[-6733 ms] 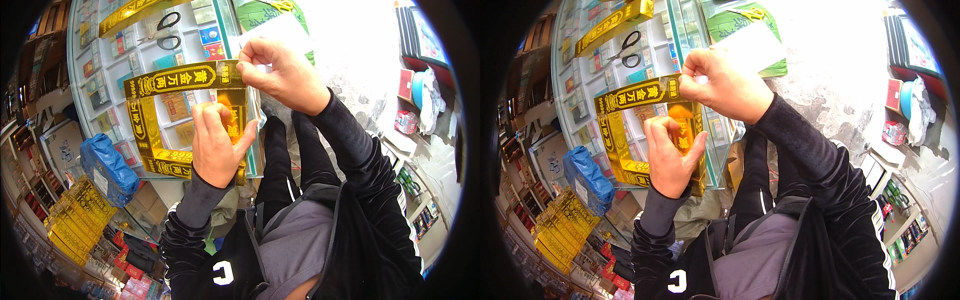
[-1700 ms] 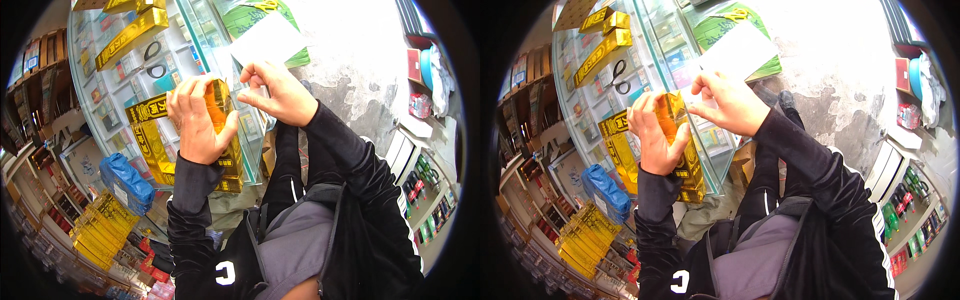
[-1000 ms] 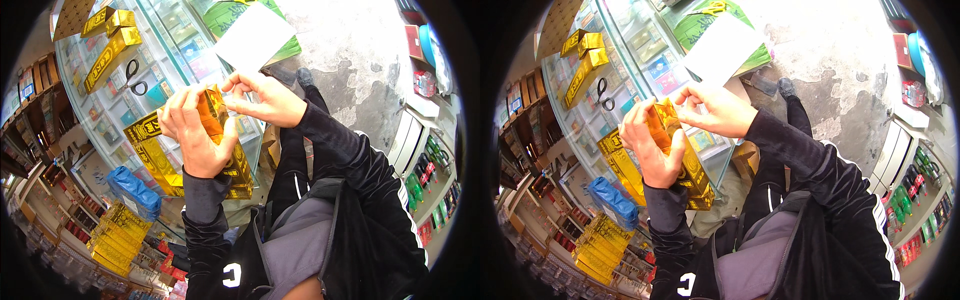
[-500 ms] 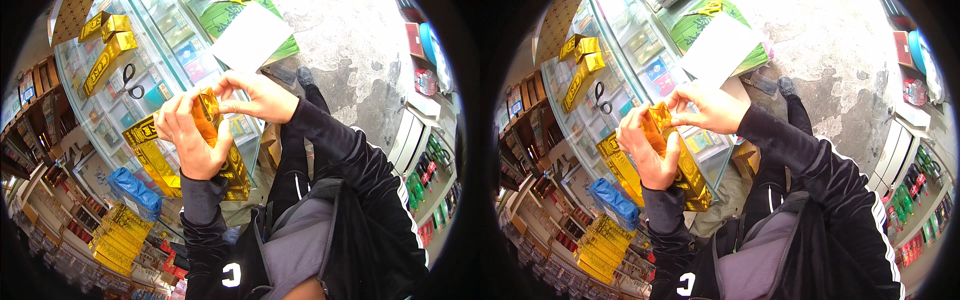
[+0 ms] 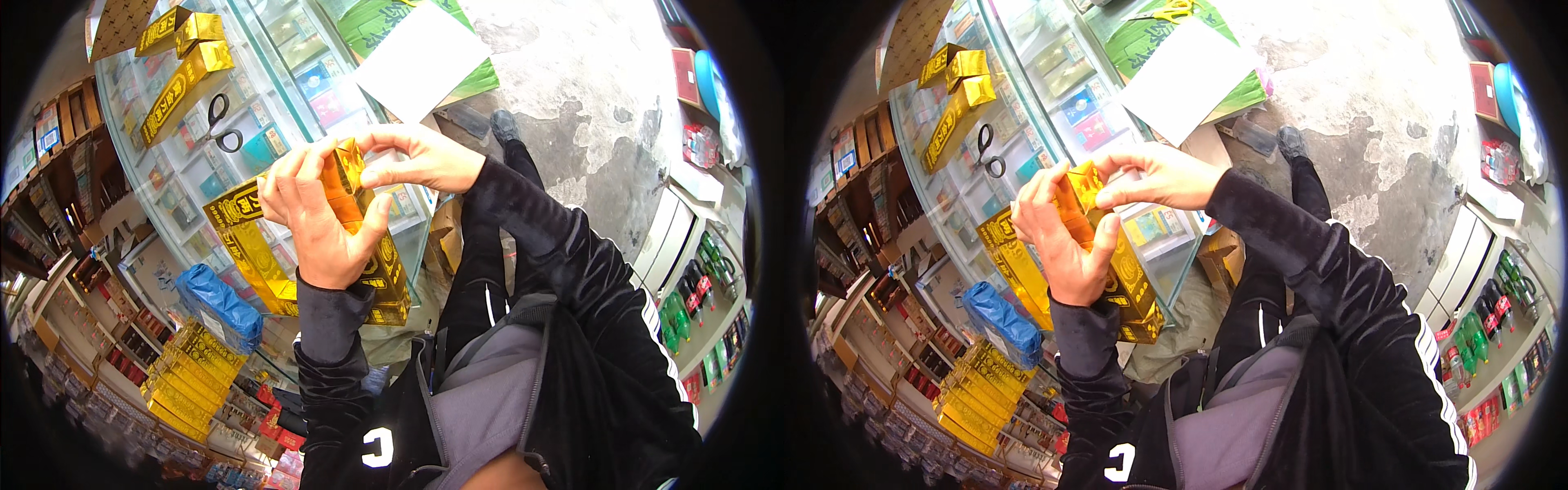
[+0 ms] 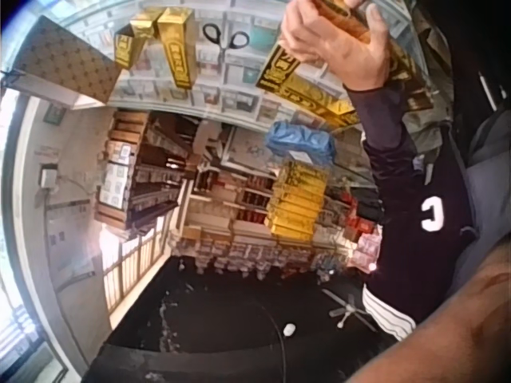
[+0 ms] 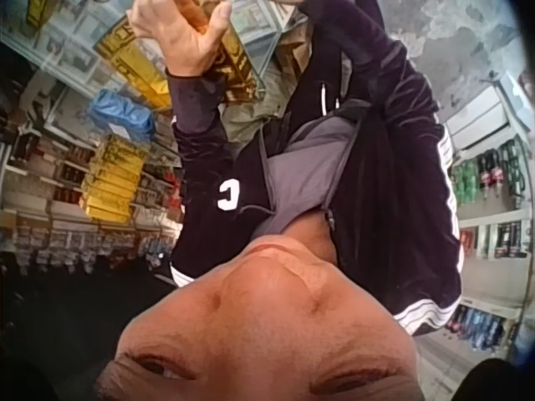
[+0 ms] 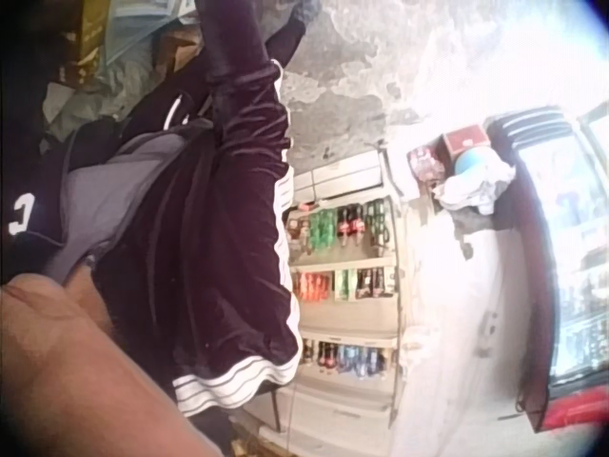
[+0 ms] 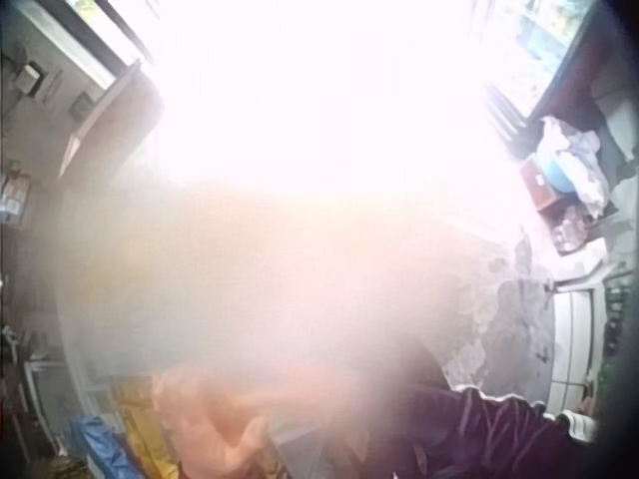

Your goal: The person assembles rectangular frames from gold-colored paper strips on a glass counter. They apply clear adhesive tape to join the corners, trim excess tape with scissors, and place the completed frames on the counter.

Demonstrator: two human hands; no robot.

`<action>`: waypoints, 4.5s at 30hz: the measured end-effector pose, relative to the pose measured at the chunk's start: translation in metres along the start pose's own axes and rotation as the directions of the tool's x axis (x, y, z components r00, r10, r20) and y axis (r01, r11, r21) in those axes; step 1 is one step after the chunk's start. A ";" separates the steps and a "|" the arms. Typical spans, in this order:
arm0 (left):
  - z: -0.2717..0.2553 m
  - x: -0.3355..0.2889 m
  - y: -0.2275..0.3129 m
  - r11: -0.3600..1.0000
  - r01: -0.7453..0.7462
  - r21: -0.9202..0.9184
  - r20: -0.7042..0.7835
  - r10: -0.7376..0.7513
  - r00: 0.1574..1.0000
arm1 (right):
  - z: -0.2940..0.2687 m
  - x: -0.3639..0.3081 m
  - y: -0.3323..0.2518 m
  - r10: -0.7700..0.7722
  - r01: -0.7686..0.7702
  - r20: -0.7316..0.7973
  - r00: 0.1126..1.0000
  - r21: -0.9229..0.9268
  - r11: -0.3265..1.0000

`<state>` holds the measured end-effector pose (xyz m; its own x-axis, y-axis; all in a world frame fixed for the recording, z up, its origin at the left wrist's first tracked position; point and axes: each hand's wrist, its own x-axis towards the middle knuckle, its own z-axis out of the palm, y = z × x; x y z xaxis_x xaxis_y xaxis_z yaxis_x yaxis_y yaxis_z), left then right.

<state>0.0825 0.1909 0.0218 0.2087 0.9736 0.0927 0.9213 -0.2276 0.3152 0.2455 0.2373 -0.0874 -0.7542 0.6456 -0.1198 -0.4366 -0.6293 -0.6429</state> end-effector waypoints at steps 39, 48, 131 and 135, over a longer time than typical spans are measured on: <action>0.002 -0.109 -0.068 -0.298 -0.775 -0.557 -0.334 -0.774 0.537 | 0.272 0.117 -0.040 0.167 0.335 0.307 0.937 -0.926 -0.176; -0.014 -0.179 -0.140 0.312 0.039 -0.949 -0.088 -0.382 0.920 | 0.222 0.126 0.031 0.338 0.461 0.375 0.863 -0.859 -0.223; -0.023 -0.152 -0.106 0.720 0.390 -0.574 -0.216 -0.593 0.776 | 0.197 0.080 -0.025 0.477 0.678 0.495 0.726 -0.630 -0.379; -0.019 -0.152 -0.099 0.685 0.415 -0.599 -0.239 -0.647 0.724 | 0.193 0.075 -0.025 0.332 0.577 0.480 0.812 -0.747 -0.332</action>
<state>-0.0466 0.0652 -0.0057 -0.5235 0.8474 0.0886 0.5212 0.2362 0.8201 0.1050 0.2183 0.0653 -0.9928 0.1080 0.0527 0.0760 0.9040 -0.4206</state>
